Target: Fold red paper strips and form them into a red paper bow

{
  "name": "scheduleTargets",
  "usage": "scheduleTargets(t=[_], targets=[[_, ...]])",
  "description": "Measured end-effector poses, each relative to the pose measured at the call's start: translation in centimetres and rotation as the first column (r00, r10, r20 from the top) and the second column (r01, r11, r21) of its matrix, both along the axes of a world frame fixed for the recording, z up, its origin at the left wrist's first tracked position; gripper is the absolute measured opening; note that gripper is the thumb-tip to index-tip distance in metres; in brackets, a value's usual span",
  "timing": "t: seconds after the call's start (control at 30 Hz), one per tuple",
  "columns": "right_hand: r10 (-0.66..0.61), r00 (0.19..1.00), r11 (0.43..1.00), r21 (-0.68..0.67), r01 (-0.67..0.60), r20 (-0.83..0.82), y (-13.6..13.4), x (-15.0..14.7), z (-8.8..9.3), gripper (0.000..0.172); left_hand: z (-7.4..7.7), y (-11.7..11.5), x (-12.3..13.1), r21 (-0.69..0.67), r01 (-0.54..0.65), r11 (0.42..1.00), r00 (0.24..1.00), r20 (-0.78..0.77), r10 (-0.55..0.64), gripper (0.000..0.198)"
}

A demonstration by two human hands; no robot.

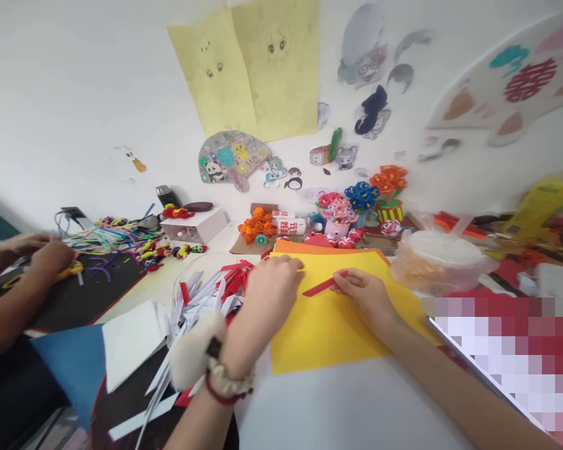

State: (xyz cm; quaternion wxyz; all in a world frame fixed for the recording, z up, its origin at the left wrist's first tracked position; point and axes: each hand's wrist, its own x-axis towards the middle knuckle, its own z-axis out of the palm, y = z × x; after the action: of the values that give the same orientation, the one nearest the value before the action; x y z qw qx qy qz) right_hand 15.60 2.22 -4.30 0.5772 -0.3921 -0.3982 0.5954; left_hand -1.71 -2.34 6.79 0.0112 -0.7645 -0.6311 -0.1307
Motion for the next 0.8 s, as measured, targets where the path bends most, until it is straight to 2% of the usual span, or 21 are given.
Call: scheduleTargets(t=[0.07,0.13,0.2,0.27,0.4,0.6,0.8], targets=[[0.006,1.000,1.000,0.000,-0.006,-0.002,-0.1,0.0,0.0,0.040,2.0,-1.5,-2.4,-0.050,-0.200,0.979,0.963,-0.194,0.187,0.022],[0.004,1.000,1.000,0.006,-0.004,0.001,-0.2,-0.1,0.1,0.041,2.7,-3.1,-4.9,-0.017,-0.342,0.940,0.893,-0.316,0.319,0.025],[0.007,1.000,1.000,0.015,-0.007,0.015,-0.4,-0.2,0.2,0.042,2.1,-4.3,-7.0,-0.025,-0.460,0.888,0.826,-0.379,0.417,0.024],[0.016,0.999,1.000,0.022,-0.016,0.028,-0.5,-0.2,0.3,0.043,0.8,-5.2,-8.1,-0.067,-0.530,0.845,0.793,-0.391,0.467,0.024],[0.025,0.999,0.999,0.034,-0.026,0.027,-0.6,-0.2,0.3,0.043,-0.8,-5.7,-8.4,-0.059,-0.521,0.851,0.785,-0.425,0.451,0.022],[0.024,0.998,0.999,0.034,-0.027,0.061,-0.4,-0.1,0.2,0.046,-1.2,-5.7,-8.0,-0.011,-0.457,0.890,0.797,-0.449,0.404,0.021],[0.030,0.995,0.999,0.032,-0.033,0.092,-0.4,-0.1,0.2,0.046,-1.7,-5.4,-7.6,0.016,-0.454,0.891,0.790,-0.455,0.411,0.019]])
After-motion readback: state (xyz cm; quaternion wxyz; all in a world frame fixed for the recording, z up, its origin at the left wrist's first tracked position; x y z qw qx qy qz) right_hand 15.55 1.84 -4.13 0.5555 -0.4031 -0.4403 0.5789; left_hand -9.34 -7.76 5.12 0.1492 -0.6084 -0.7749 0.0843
